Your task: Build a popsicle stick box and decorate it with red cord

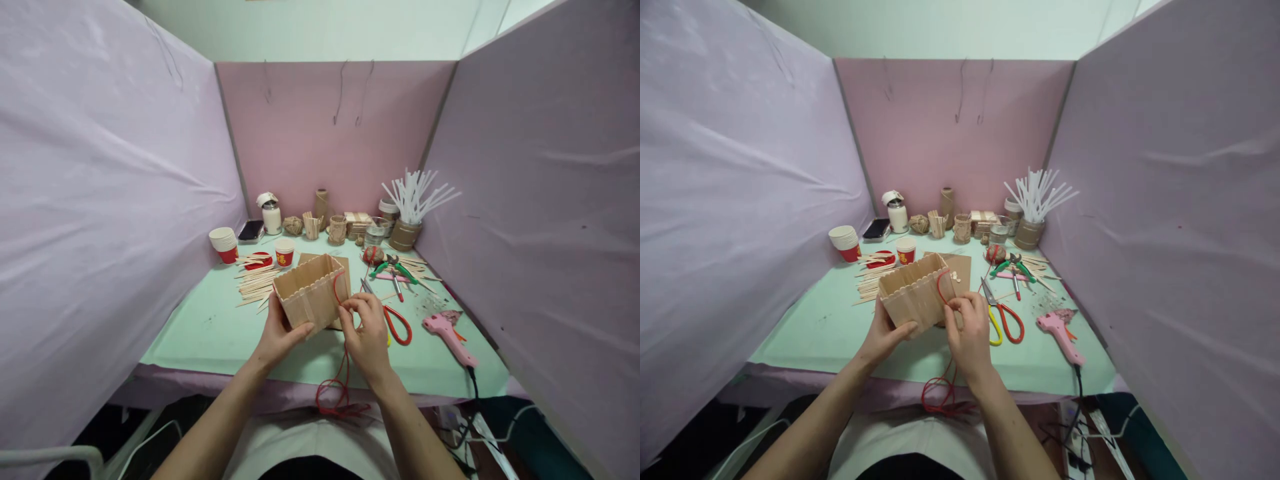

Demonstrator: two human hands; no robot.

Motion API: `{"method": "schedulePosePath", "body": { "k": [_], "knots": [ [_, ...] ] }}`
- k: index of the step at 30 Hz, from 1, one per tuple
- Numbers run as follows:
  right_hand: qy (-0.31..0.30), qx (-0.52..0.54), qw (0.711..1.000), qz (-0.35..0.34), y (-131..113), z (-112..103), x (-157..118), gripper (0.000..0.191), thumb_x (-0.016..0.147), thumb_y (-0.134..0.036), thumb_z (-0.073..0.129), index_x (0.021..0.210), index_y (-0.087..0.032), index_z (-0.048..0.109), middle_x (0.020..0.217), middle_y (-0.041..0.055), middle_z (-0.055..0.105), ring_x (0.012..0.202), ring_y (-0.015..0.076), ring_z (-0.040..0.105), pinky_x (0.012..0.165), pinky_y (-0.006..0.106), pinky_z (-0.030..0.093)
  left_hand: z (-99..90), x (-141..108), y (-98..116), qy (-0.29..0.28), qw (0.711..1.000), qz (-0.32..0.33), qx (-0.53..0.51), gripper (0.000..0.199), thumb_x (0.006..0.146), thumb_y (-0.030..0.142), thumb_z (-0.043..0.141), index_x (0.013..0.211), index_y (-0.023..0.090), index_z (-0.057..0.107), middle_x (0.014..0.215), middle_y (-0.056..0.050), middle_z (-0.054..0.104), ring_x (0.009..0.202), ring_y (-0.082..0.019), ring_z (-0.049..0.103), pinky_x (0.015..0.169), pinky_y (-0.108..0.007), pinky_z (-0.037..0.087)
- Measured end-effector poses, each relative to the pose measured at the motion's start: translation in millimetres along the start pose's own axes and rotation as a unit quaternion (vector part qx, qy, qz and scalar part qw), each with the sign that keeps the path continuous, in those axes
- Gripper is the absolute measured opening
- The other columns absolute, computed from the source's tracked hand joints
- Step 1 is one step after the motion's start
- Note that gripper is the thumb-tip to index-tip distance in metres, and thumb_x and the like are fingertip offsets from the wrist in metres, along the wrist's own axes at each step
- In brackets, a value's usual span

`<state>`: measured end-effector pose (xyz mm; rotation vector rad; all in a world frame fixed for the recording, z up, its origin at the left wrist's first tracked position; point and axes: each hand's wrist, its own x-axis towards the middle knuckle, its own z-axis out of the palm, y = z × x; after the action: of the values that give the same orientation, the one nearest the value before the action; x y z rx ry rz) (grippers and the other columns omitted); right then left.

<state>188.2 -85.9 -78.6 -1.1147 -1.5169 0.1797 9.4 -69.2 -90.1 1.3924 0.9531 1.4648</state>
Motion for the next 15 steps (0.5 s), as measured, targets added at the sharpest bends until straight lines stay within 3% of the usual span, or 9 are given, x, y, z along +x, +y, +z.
{"method": "schedulePosePath", "body": {
  "k": [3,6,11,15],
  "knots": [
    [-0.021,0.117,0.99,0.077,-11.1,1.0,-6.9,0.01,0.093,-0.026,0.049,0.086,-0.02,0.054,0.089,0.0041,0.058,0.083,0.0167,0.057,0.074,0.032,0.048,-0.3,0.1,-1.6,0.008,1.0,0.005,0.008,0.08,0.06,0.036,0.083,0.123,0.022,0.036,0.123,-0.01,0.054,0.116,-0.029,0.053,0.096,-0.04,0.046],
    [-0.058,0.219,0.959,0.17,-26.2,1.9,-16.1,0.013,0.094,-0.032,0.049,0.095,-0.02,0.053,0.079,0.0009,0.059,0.066,0.0127,0.056,0.061,0.026,0.048,0.7,-0.1,-2.0,0.018,1.0,0.003,0.013,0.08,0.059,0.036,0.083,0.122,0.023,0.035,0.123,-0.009,0.054,0.116,-0.029,0.053,0.094,-0.039,0.047],
    [-0.093,0.255,0.943,0.192,-54.9,4.1,-27.4,0.027,0.092,-0.034,0.053,0.115,-0.019,0.053,0.075,0.0004,0.062,0.07,0.0141,0.059,0.069,0.028,0.049,1.8,-1.1,-3.9,0.024,0.999,0.005,0.028,0.074,0.064,0.033,0.081,0.12,0.025,0.034,0.118,-0.007,0.054,0.111,-0.024,0.055,0.092,-0.035,0.046],
    [-0.133,0.353,0.897,0.232,-77.5,6.1,-31.4,0.032,0.093,-0.037,0.05,0.119,-0.018,0.052,0.075,0.0008,0.064,0.07,0.0137,0.058,0.07,0.028,0.049,1.6,-2.7,-7.9,0.029,0.999,0.008,0.01,0.07,0.066,0.031,0.079,0.119,0.025,0.034,0.112,-0.004,0.054,0.103,-0.02,0.056,0.089,-0.033,0.046]
  ]
}}
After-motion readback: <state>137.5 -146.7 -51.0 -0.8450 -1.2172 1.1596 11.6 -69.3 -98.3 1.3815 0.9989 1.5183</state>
